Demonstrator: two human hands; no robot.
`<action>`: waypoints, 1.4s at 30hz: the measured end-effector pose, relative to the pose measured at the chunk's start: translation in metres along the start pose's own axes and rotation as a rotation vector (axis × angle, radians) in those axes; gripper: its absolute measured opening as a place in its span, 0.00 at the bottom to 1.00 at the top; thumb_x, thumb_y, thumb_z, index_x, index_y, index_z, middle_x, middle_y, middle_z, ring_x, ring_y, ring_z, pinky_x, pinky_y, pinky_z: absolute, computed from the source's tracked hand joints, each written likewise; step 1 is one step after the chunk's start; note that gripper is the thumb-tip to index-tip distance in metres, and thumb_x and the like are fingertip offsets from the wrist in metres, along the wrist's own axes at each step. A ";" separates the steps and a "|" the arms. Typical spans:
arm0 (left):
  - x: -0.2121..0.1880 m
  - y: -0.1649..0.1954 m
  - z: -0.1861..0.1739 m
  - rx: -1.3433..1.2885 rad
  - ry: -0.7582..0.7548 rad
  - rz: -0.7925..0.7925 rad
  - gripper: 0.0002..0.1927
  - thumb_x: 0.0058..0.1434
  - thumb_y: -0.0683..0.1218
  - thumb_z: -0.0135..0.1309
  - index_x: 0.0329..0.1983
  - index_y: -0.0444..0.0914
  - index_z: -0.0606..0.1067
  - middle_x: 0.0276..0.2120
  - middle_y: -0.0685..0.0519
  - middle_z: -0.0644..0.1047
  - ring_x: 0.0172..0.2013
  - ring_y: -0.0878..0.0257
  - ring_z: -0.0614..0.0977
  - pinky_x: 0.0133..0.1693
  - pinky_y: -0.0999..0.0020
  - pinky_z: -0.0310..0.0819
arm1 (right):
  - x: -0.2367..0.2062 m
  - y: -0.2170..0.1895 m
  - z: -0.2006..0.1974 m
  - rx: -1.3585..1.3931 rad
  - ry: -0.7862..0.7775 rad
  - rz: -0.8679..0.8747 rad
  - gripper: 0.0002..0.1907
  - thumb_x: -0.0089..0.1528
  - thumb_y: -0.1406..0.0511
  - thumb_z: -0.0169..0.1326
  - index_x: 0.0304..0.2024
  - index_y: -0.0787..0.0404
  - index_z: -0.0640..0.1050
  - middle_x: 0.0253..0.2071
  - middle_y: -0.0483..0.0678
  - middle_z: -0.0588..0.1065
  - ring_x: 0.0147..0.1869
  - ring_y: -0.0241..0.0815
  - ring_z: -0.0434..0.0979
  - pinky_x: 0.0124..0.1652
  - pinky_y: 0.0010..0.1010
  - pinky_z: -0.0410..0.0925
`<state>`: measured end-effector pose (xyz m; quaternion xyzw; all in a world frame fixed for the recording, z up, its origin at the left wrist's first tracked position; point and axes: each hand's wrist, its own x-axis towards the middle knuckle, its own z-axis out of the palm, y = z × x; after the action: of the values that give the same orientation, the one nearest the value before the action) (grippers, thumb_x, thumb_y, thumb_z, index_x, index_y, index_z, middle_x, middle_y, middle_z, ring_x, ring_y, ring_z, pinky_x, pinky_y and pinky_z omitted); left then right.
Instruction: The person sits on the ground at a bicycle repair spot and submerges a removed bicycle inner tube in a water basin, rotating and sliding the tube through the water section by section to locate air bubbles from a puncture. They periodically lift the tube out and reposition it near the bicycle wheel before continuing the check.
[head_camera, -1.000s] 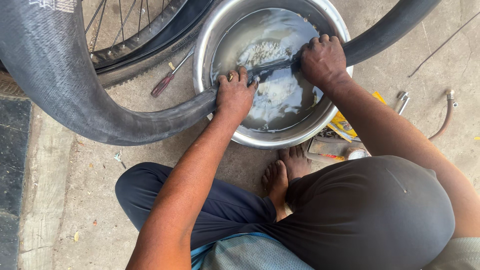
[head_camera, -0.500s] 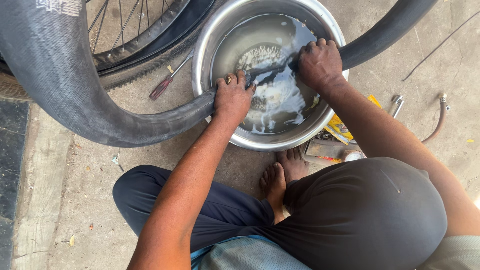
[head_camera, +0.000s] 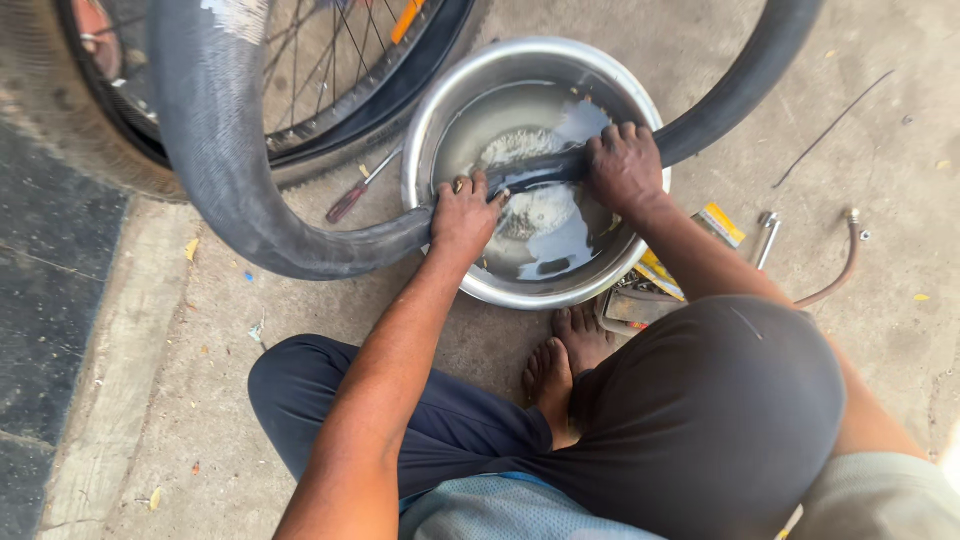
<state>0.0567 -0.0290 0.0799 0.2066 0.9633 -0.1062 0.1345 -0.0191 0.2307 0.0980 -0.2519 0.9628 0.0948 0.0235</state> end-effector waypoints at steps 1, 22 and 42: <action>-0.001 -0.002 0.000 0.001 0.009 -0.004 0.26 0.68 0.45 0.44 0.68 0.60 0.69 0.68 0.40 0.64 0.60 0.45 0.72 0.50 0.45 0.68 | -0.002 0.000 0.002 -0.013 0.054 -0.020 0.19 0.59 0.53 0.61 0.46 0.58 0.80 0.48 0.51 0.77 0.57 0.49 0.73 0.56 0.40 0.64; -0.080 -0.023 -0.023 -0.001 0.149 -0.059 0.28 0.69 0.46 0.40 0.71 0.62 0.64 0.70 0.40 0.62 0.65 0.41 0.68 0.67 0.36 0.47 | 0.032 0.049 -0.050 -0.114 -0.097 -0.234 0.35 0.49 0.42 0.68 0.53 0.50 0.82 0.54 0.47 0.78 0.64 0.50 0.73 0.64 0.40 0.62; -0.011 -0.001 -0.004 -0.111 -0.096 -0.080 0.22 0.68 0.46 0.46 0.64 0.54 0.74 0.57 0.36 0.73 0.51 0.42 0.78 0.46 0.47 0.72 | 0.045 -0.002 0.008 -0.330 -0.127 -0.095 0.19 0.71 0.49 0.52 0.49 0.54 0.83 0.45 0.50 0.79 0.54 0.45 0.73 0.55 0.39 0.59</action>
<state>0.0652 -0.0334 0.0873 0.1549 0.9676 -0.0676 0.1875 -0.0571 0.2092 0.0861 -0.2909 0.9178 0.2661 0.0471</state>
